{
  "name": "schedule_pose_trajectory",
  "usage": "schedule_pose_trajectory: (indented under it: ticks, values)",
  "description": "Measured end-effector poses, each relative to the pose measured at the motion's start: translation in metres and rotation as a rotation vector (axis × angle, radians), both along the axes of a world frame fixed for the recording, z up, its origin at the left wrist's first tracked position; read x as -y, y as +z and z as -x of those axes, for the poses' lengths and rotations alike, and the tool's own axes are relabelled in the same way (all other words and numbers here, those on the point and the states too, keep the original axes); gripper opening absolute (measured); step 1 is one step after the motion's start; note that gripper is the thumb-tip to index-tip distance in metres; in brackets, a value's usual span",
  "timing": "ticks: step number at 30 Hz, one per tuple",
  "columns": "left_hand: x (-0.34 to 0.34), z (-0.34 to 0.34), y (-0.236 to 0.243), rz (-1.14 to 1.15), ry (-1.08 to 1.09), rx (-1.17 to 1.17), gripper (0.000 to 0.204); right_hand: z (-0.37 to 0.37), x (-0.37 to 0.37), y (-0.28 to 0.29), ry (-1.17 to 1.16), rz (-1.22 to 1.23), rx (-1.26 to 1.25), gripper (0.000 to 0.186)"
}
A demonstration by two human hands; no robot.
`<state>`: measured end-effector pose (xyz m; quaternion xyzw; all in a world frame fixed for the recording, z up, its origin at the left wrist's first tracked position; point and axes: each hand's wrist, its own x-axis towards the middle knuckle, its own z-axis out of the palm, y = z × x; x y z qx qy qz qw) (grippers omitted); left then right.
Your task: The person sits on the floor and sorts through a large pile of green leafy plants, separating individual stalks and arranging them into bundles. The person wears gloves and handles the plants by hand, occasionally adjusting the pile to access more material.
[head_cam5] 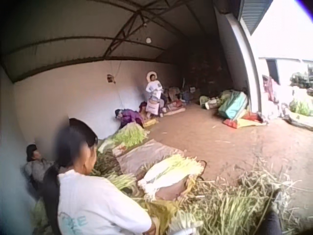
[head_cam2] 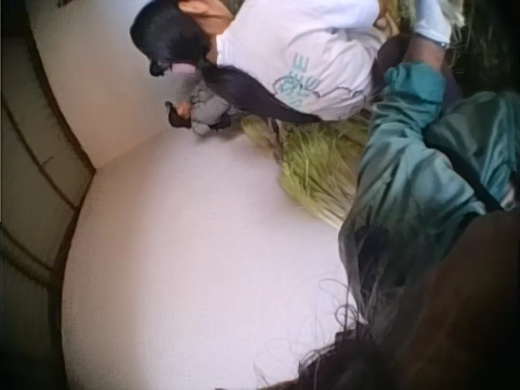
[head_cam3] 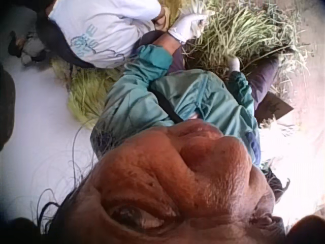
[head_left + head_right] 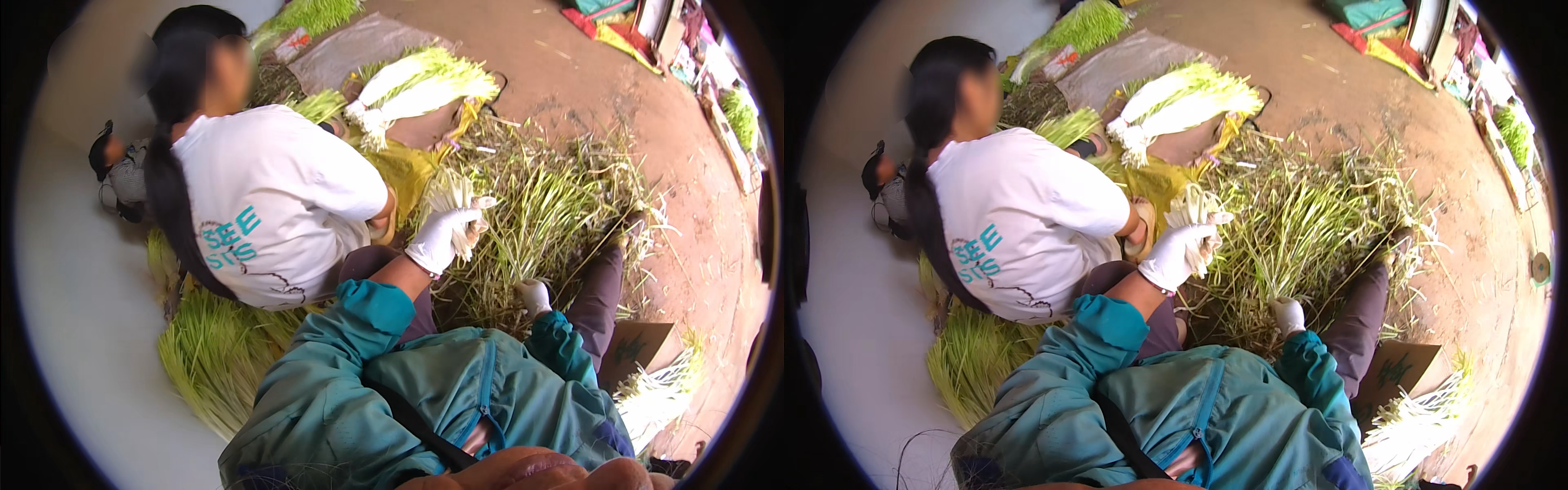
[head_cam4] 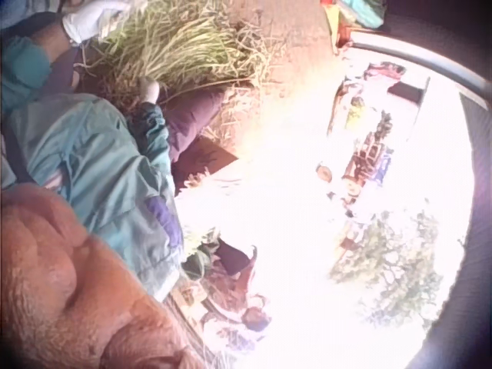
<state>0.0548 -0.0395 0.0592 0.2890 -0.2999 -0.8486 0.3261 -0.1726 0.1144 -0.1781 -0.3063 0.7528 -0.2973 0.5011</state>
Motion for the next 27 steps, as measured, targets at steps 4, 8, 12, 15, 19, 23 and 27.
schedule_pose_trajectory:
  ticks: [4,8,12,15,19,23,27]
  values:
    - [-0.005,0.011,0.001,-0.002,-0.054,-0.012,0.043,0.022,-0.021,0.067,-0.208,0.258,0.05,0.024]
    - [-0.015,0.014,0.004,-0.031,0.021,-0.014,0.034,0.047,-0.031,0.099,-0.362,0.599,0.014,0.021]
    - [0.023,0.004,0.035,-0.012,-0.049,-0.253,0.023,0.019,-0.043,0.22,-0.393,0.652,0.197,0.017]
    - [0.053,0.004,0.113,0.173,-0.066,-0.471,0.027,0.013,-0.051,0.248,-0.373,0.676,0.2,0.014]
    - [0.041,0.004,0.169,0.413,-0.342,-0.563,0.048,-0.007,-0.062,0.288,-0.225,0.841,0.275,0.019]
    - [-0.038,-0.003,0.124,0.213,-0.325,-0.342,0.045,-0.018,-0.07,0.278,-0.075,0.63,0.321,0.017]
    - [-0.097,0.003,0.074,0.131,-0.346,-0.149,0.037,0.026,-0.071,0.182,0.214,0.421,-0.84,0.017]
